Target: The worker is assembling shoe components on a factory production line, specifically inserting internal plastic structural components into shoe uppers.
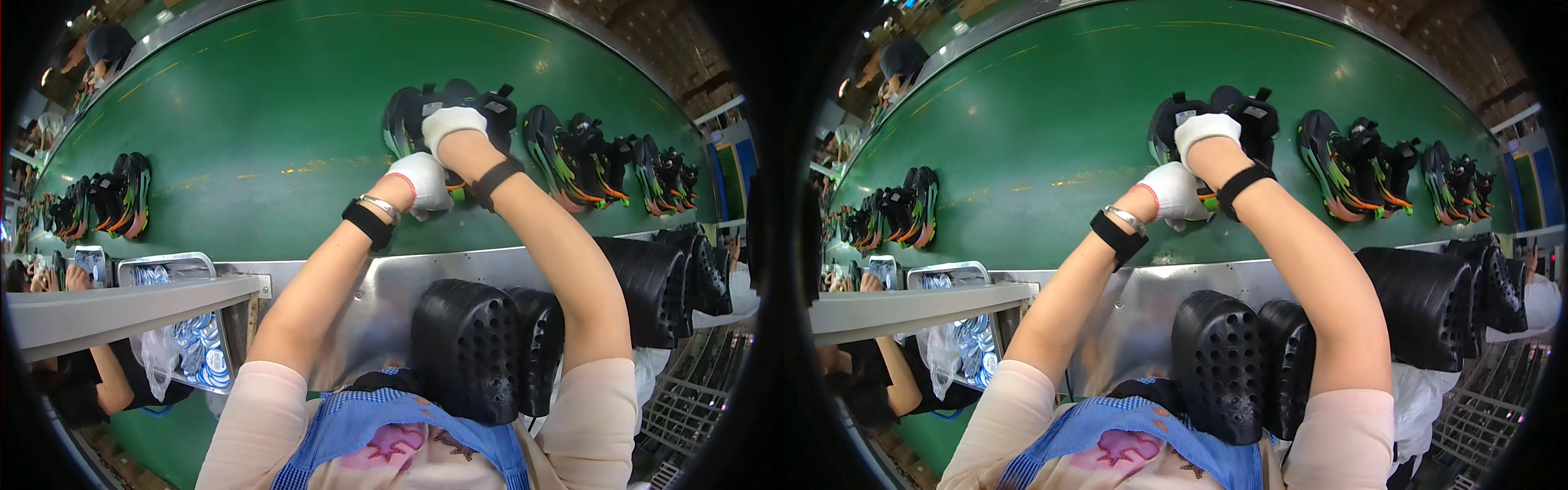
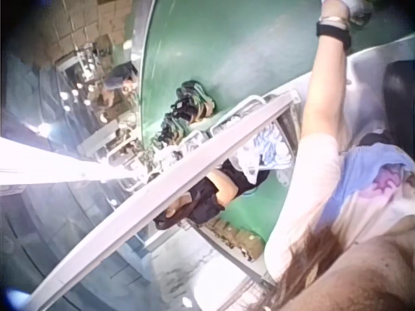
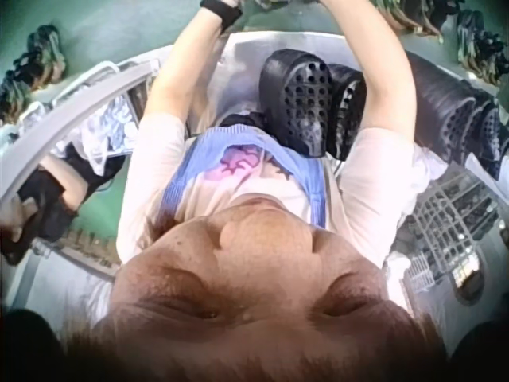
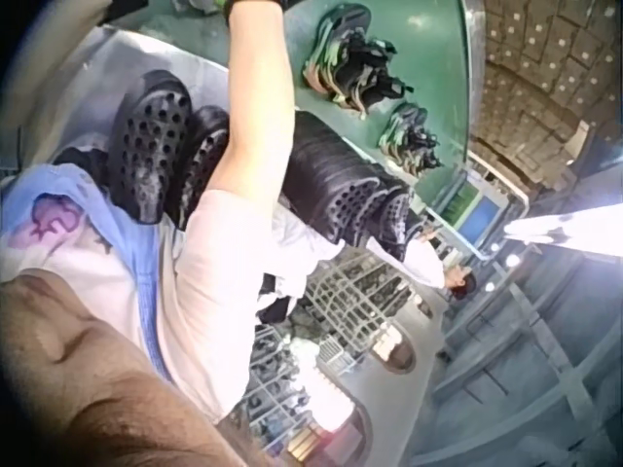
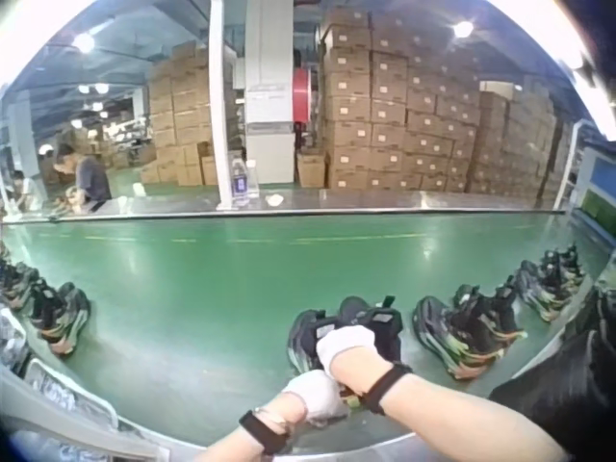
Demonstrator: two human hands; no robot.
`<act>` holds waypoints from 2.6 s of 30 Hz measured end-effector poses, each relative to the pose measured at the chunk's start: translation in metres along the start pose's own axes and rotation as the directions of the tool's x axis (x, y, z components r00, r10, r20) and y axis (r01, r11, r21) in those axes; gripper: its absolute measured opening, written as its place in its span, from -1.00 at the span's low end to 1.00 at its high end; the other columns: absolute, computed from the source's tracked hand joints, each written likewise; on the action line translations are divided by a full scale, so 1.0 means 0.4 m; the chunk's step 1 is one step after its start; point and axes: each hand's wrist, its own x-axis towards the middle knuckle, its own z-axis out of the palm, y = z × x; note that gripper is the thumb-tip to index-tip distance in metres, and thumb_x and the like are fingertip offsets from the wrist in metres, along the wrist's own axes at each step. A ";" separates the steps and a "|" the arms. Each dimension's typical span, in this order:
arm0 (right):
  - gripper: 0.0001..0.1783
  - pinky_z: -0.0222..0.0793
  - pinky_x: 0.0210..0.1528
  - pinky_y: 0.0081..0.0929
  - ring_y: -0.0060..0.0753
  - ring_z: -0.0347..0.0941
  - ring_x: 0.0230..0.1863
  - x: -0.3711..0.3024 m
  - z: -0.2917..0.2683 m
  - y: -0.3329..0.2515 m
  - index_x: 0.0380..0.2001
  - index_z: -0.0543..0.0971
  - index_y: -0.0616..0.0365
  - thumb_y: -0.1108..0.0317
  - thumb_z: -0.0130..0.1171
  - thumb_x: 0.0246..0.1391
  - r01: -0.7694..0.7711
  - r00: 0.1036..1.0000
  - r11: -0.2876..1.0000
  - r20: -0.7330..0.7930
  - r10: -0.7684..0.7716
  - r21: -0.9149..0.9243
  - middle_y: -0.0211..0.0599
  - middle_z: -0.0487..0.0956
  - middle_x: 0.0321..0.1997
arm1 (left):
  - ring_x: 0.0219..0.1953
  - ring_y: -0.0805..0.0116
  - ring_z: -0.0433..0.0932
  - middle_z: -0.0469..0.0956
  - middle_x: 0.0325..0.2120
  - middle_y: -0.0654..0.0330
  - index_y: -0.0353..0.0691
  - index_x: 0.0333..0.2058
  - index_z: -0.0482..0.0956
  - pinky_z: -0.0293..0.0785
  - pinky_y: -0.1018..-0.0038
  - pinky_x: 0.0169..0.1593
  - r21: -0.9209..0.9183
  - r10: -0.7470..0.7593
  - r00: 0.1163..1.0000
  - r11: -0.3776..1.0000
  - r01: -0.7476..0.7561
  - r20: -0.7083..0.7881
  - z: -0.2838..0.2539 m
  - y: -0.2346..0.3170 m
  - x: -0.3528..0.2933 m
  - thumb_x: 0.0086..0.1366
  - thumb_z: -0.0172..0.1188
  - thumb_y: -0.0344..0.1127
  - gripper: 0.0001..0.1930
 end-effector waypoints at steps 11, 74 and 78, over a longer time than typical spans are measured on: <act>-0.56 0.47 -0.01 -0.20 0.01 0.57 -0.07 -0.140 -0.024 0.066 -0.14 0.65 0.13 0.10 0.00 0.08 0.190 0.981 0.935 -0.037 -0.188 0.298 0.00 0.63 -0.13 | -0.54 0.31 0.68 0.67 -0.39 0.12 -0.22 -0.06 0.56 0.63 0.46 -0.43 0.089 -0.100 0.994 0.991 0.104 -0.048 0.032 0.023 0.003 0.10 0.30 0.04 -0.47; -0.41 0.46 -0.02 -0.27 -0.11 0.51 -0.09 -0.976 0.154 0.181 -0.11 0.56 0.10 0.12 0.39 -0.29 0.123 0.901 0.774 -0.397 0.175 0.621 -0.20 0.54 -0.13 | -0.19 0.03 0.58 0.58 -0.23 -0.02 -0.27 -0.08 0.59 0.48 0.32 -0.07 0.266 0.550 0.716 0.835 -0.482 -0.430 0.133 0.193 -0.266 0.19 0.21 -0.23 -0.65; -0.32 0.44 0.01 -0.27 -0.05 0.50 -0.06 -0.969 0.140 0.182 -0.10 0.55 0.14 0.11 0.47 -0.38 0.112 0.945 0.726 -0.299 0.133 0.679 -0.13 0.54 -0.11 | -0.15 0.03 0.60 0.61 -0.20 -0.03 -0.28 -0.11 0.62 0.49 0.31 -0.03 0.277 0.604 0.660 0.795 -0.540 -0.446 0.145 0.176 -0.266 0.17 0.25 -0.30 -0.69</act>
